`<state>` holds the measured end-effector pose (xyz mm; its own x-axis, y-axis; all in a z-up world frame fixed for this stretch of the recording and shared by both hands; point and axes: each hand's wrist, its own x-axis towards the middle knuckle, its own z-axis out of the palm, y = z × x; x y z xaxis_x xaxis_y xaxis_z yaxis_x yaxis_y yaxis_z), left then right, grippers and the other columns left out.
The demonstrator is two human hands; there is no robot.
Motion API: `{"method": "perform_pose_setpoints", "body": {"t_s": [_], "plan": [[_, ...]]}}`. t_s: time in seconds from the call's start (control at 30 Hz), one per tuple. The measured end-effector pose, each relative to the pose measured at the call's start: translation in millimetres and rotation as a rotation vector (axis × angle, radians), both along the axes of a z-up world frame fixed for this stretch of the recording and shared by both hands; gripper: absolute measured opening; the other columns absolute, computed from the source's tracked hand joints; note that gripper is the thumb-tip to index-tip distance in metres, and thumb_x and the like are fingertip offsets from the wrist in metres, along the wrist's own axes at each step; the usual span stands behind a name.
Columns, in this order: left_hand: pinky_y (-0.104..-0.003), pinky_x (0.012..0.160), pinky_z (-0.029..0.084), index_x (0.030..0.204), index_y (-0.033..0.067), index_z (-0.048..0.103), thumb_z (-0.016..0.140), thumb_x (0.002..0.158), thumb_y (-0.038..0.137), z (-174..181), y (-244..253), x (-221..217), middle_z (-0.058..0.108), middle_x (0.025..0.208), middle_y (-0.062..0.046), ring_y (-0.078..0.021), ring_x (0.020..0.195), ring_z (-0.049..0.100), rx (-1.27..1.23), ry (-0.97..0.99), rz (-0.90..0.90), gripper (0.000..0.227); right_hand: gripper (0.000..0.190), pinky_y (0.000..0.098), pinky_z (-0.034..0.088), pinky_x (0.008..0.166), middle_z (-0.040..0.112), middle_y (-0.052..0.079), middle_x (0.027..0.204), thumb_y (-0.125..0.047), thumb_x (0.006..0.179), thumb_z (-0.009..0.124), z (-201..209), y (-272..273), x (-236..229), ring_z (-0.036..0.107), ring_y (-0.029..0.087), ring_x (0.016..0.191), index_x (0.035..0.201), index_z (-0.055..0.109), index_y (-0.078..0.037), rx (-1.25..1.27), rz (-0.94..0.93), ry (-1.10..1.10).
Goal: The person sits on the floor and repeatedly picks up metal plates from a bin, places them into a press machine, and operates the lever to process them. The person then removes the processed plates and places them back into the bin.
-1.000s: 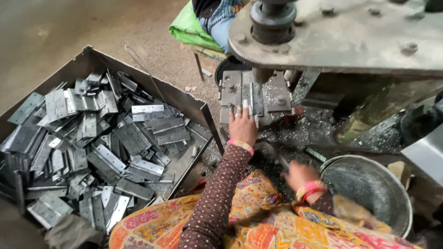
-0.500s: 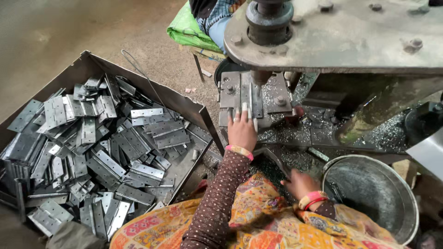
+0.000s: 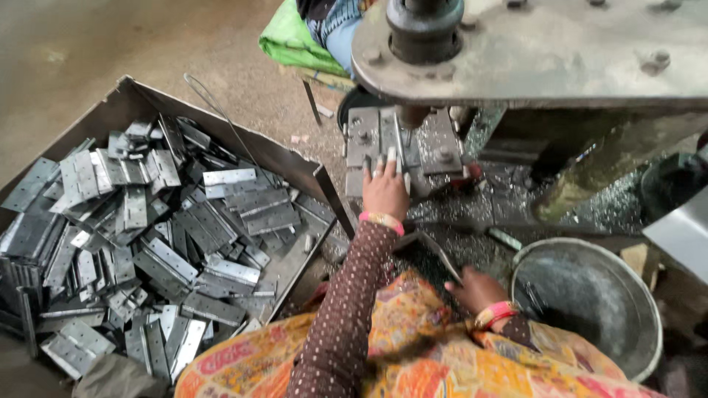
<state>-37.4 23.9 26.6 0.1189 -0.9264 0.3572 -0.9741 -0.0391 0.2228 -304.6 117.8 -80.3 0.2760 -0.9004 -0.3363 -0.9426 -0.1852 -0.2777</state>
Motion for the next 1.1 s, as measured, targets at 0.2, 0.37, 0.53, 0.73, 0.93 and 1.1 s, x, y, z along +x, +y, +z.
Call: {"method": "perform_pose_setpoints", "body": {"t_s": [0.2, 0.37, 0.53, 0.73, 0.93, 1.1], "plan": [[-0.059, 0.123, 0.024, 0.096, 0.0100, 0.078, 0.053, 0.097, 0.020, 20.0, -21.8, 8.2, 0.060, 0.142, -0.008, -0.0256, 0.132, 0.056, 0.183, -0.070, 0.037, 0.027, 0.053, 0.0503, 0.058, 0.073, 0.073, 0.021, 0.085, -0.055, 0.081, 0.075, 65.9, -43.2, 22.2, 0.073, 0.042, 0.082, 0.098, 0.064, -0.006, 0.011, 0.066, 0.078], [-0.059, 0.120, 0.026, 0.093, 0.0083, 0.078, 0.055, 0.096, 0.021, 15.5, -34.3, 19.5, 0.061, 0.139, -0.009, -0.0280, 0.132, 0.057, 0.031, -0.091, 0.014, 0.027, 0.045, 0.0524, 0.056, 0.071, 0.073, 0.021, 0.079, -0.051, 0.089, 0.069, 25.3, 1.2, 9.5, 0.073, 0.042, 0.077, 0.096, 0.064, -0.007, -0.038, 0.006, -0.008], [-0.054, 0.121, 0.024, 0.100, 0.0101, 0.078, 0.053, 0.095, 0.017, 19.5, -36.3, 18.8, 0.054, 0.149, -0.007, -0.0260, 0.138, 0.051, 0.254, -0.090, 0.018, 0.026, 0.045, 0.0547, 0.057, 0.067, 0.071, 0.023, 0.077, -0.052, 0.088, 0.068, -13.8, -13.1, 2.0, 0.071, 0.045, 0.077, 0.092, 0.063, -0.007, -0.079, 0.020, -0.095], [-0.055, 0.126, 0.007, 0.113, 0.0151, 0.074, 0.051, 0.098, 0.022, 54.1, -9.7, 5.1, 0.040, 0.159, -0.007, -0.0232, 0.142, 0.040, 0.443, -0.187, -0.028, 0.029, 0.053, 0.0527, 0.056, 0.062, 0.072, 0.019, 0.072, -0.061, 0.086, 0.067, 73.5, -21.2, 19.5, 0.071, 0.042, 0.072, 0.093, 0.056, -0.009, -0.269, 0.048, -0.063], [-0.056, 0.126, 0.021, 0.126, 0.0077, 0.066, 0.054, 0.102, 0.023, 20.0, 75.4, -41.5, 0.057, 0.144, -0.014, -0.0270, 0.144, 0.044, -0.068, -0.302, 0.004, 0.030, 0.055, 0.0542, 0.055, 0.054, 0.071, 0.018, 0.077, -0.060, 0.080, 0.070, 118.2, -17.6, 34.8, 0.071, 0.042, 0.068, 0.096, 0.053, -0.010, -0.364, 0.048, -0.105], [-0.058, 0.117, 0.036, 0.116, 0.0115, 0.067, 0.056, 0.097, 0.016, 18.6, 80.4, -18.0, 0.065, 0.126, -0.008, -0.0280, 0.128, 0.059, -0.250, -0.132, -0.158, 0.022, 0.054, 0.0515, 0.056, 0.057, 0.071, 0.017, 0.076, -0.060, 0.083, 0.068, 109.2, -14.3, 30.4, 0.072, 0.041, 0.070, 0.097, 0.052, -0.009, -0.363, 0.098, -0.067]]}}
